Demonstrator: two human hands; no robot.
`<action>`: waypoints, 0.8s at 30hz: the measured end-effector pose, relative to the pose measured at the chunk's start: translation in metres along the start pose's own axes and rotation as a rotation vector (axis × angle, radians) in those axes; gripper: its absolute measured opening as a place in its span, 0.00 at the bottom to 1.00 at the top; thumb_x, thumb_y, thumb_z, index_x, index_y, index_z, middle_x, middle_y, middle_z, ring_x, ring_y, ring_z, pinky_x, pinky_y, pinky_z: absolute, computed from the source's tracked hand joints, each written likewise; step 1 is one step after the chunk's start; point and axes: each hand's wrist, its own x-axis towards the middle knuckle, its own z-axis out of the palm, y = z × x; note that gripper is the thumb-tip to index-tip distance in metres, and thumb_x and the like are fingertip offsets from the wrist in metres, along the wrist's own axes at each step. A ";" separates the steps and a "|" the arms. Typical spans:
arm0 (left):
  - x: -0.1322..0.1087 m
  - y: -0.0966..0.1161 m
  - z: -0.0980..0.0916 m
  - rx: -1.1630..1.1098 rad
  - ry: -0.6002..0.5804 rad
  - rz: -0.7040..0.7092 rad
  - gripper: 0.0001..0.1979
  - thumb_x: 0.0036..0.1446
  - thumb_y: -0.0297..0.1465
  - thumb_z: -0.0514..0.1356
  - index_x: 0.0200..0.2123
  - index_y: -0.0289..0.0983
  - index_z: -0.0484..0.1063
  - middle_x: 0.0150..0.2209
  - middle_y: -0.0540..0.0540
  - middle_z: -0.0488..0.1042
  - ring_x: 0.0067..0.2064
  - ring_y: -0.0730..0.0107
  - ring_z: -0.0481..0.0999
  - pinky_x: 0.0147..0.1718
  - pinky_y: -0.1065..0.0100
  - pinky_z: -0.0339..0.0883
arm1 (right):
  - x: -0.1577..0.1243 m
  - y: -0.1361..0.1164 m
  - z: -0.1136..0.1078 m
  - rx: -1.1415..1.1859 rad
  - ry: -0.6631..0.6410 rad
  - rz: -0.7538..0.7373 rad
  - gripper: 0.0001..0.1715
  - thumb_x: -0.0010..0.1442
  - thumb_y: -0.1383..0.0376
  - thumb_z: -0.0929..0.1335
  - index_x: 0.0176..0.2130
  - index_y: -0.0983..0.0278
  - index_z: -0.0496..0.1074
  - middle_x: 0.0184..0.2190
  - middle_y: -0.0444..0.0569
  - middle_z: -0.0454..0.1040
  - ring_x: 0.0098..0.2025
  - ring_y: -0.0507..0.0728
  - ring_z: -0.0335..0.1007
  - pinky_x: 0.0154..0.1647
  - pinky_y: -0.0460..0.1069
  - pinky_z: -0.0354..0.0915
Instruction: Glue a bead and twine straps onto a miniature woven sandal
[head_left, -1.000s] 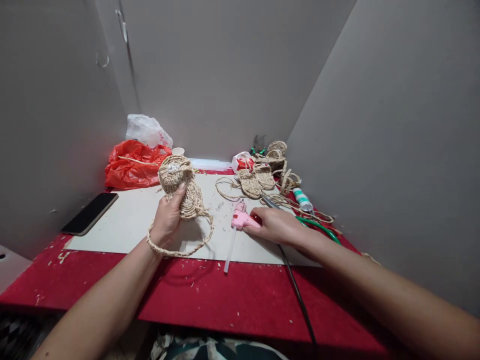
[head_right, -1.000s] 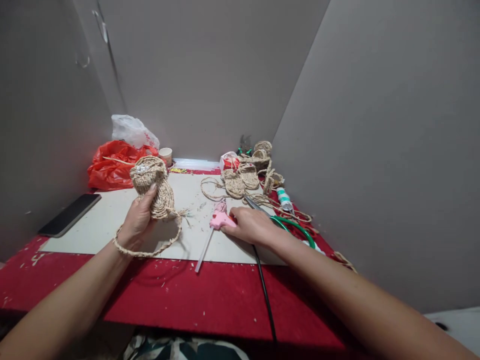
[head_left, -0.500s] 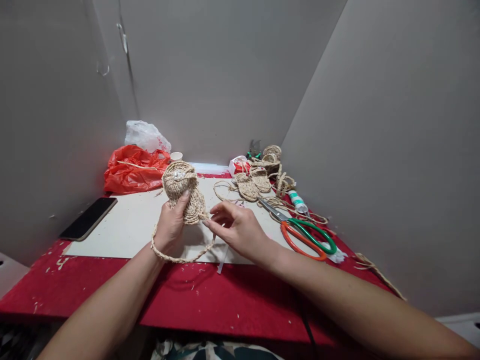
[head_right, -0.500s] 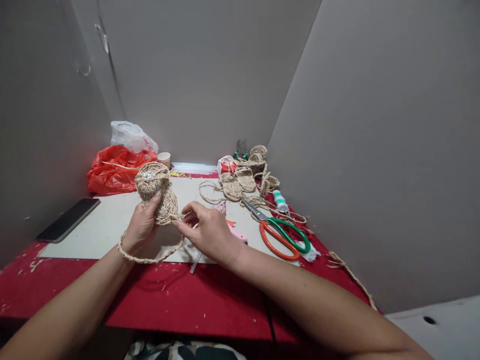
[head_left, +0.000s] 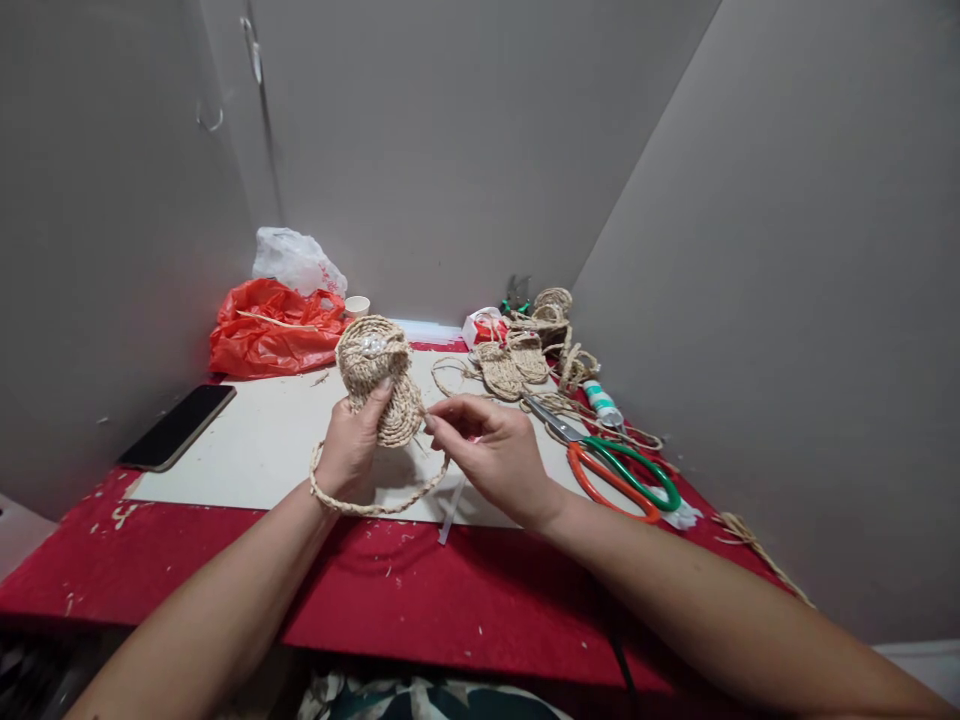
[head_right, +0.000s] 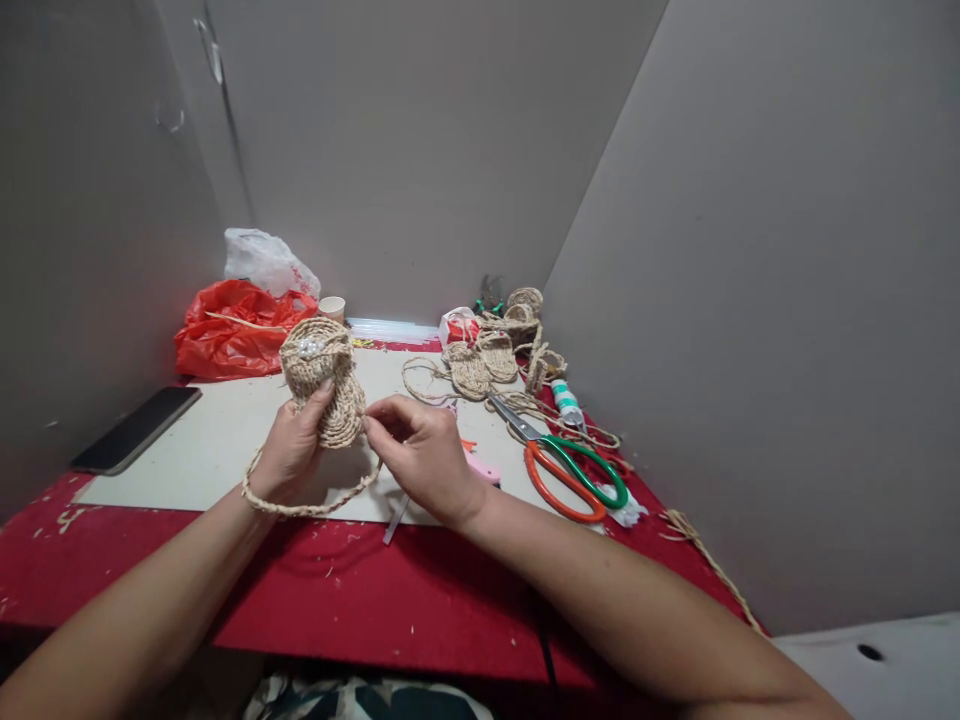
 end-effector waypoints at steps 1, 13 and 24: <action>0.000 0.000 0.000 -0.005 -0.004 -0.005 0.22 0.44 0.44 0.69 0.34 0.30 0.76 0.30 0.43 0.79 0.31 0.67 0.76 0.35 0.65 0.69 | 0.001 0.000 0.000 -0.007 0.022 -0.010 0.04 0.57 0.67 0.68 0.31 0.65 0.74 0.24 0.44 0.75 0.24 0.49 0.70 0.25 0.44 0.65; -0.001 -0.002 0.002 -0.040 -0.019 -0.031 0.21 0.44 0.41 0.69 0.36 0.31 0.77 0.32 0.43 0.80 0.34 0.66 0.77 0.38 0.65 0.69 | 0.009 0.011 0.003 -0.286 0.068 -0.144 0.08 0.58 0.66 0.66 0.27 0.62 0.69 0.21 0.43 0.70 0.23 0.50 0.65 0.26 0.46 0.61; 0.000 -0.008 -0.002 0.017 -0.020 -0.009 0.22 0.46 0.43 0.68 0.38 0.30 0.77 0.36 0.41 0.80 0.35 0.65 0.77 0.39 0.64 0.69 | 0.006 0.013 0.002 -0.373 0.007 -0.246 0.05 0.61 0.68 0.65 0.32 0.63 0.70 0.24 0.44 0.73 0.25 0.51 0.68 0.28 0.46 0.62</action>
